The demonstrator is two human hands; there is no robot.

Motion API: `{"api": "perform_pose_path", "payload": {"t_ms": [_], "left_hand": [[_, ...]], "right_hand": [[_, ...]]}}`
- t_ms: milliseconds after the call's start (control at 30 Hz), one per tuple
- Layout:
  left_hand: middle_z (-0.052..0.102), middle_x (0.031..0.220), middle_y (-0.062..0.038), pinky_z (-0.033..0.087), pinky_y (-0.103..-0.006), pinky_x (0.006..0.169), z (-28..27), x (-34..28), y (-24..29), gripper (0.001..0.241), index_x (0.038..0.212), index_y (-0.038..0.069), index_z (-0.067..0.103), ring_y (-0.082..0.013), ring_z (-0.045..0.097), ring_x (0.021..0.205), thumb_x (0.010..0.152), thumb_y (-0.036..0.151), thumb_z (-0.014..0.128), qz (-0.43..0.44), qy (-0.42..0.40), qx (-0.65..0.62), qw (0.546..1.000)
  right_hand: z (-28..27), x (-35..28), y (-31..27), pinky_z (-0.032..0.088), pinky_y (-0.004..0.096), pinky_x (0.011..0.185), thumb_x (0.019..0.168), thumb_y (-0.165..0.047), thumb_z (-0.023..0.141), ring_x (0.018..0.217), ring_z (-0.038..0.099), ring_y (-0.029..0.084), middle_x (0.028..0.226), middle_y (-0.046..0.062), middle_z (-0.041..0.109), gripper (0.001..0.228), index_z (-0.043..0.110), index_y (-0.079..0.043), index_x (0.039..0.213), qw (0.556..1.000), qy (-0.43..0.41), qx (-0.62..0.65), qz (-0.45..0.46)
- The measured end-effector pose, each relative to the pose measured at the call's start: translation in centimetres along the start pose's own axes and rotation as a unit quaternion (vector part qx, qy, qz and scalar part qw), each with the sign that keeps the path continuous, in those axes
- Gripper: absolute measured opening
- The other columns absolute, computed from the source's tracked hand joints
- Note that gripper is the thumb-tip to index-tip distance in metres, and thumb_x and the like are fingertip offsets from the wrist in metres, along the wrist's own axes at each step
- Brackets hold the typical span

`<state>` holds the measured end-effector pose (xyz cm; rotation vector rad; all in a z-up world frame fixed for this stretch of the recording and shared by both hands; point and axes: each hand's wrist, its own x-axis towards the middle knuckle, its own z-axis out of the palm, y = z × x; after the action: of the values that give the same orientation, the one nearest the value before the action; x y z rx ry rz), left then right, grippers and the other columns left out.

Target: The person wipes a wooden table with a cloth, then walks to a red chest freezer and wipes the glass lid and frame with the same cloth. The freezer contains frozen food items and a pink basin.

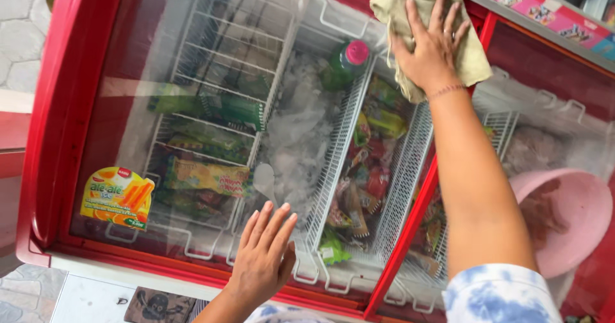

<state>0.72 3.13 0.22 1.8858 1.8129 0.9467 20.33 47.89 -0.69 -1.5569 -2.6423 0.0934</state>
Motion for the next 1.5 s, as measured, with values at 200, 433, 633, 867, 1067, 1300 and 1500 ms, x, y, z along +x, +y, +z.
{"api": "perform_pose_path", "payload": {"t_ms": [200,433,633,867,1067,1300,1500], "left_hand": [[0.052,0.147,-0.020,0.031,-0.0552,0.117,1.0,0.8,1.3,0.052,0.138,0.000,0.054,-0.0426,0.044,0.142,0.089,0.012,0.062,0.012,-0.013,-0.035,0.999],[0.053,0.150,-0.019,0.032,-0.0543,0.118,2.3,0.3,2.1,0.050,0.140,0.001,0.055,-0.0422,0.045,0.143,0.092,0.013,0.063,0.022,-0.017,-0.039,0.999],[0.051,0.151,-0.020,0.030,-0.0553,0.118,2.5,0.6,2.1,0.056,0.141,0.001,0.054,-0.0432,0.042,0.144,0.087,0.013,0.064,0.014,-0.029,-0.058,0.998],[0.050,0.154,-0.017,0.030,-0.0546,0.121,2.7,0.9,2.7,0.058,0.145,0.003,0.053,-0.0417,0.042,0.147,0.089,0.014,0.064,0.027,-0.033,-0.058,0.997],[0.049,0.156,-0.016,0.029,-0.0541,0.122,3.0,1.0,2.5,0.059,0.146,0.003,0.053,-0.0400,0.041,0.149,0.090,0.014,0.065,0.029,-0.029,-0.067,0.997],[0.048,0.157,-0.018,0.027,-0.0555,0.122,3.4,0.9,2.4,0.069,0.147,0.001,0.052,-0.0409,0.040,0.149,0.081,0.015,0.068,0.052,-0.049,-0.080,0.994],[0.047,0.158,-0.018,0.028,-0.0540,0.124,3.1,1.0,2.0,0.065,0.147,0.003,0.052,-0.0403,0.039,0.150,0.086,0.015,0.069,0.039,-0.031,-0.057,0.997]], "right_hand": [[0.6,-3.5,-1.1,0.003,0.060,0.134,0.106,-0.060,0.048,0.165,0.010,0.044,0.177,0.021,0.015,0.070,0.030,-0.030,0.167,0.983,-0.024,0.052,-0.173],[0.2,-0.2,0.0,0.000,0.062,0.123,0.106,-0.062,0.051,0.154,0.003,0.053,0.169,0.031,0.008,0.072,0.037,-0.027,0.167,0.999,-0.002,-0.004,-0.051],[1.2,-2.3,-4.0,0.002,0.063,0.131,0.105,-0.062,0.054,0.163,0.007,0.047,0.176,0.024,0.011,0.078,0.037,-0.018,0.167,0.985,-0.010,0.081,-0.150],[-0.5,0.2,-4.4,0.003,0.060,0.126,0.099,-0.061,0.059,0.158,0.011,0.045,0.171,0.024,0.018,0.079,0.040,-0.021,0.164,0.984,-0.020,0.065,-0.167],[1.2,0.2,-7.3,0.003,0.061,0.131,0.106,-0.054,0.055,0.163,0.011,0.043,0.176,0.020,0.021,0.073,0.036,-0.021,0.169,0.979,-0.017,0.080,-0.186],[-0.8,-0.3,-8.9,0.006,0.058,0.126,0.090,-0.061,0.063,0.157,0.017,0.045,0.169,0.024,0.025,0.082,0.045,-0.016,0.157,0.965,-0.028,0.064,-0.251],[0.7,3.3,-10.2,0.007,0.057,0.129,0.104,-0.056,0.061,0.158,0.015,0.052,0.170,0.029,0.024,0.075,0.042,-0.018,0.166,0.976,0.024,0.084,-0.198]]}}
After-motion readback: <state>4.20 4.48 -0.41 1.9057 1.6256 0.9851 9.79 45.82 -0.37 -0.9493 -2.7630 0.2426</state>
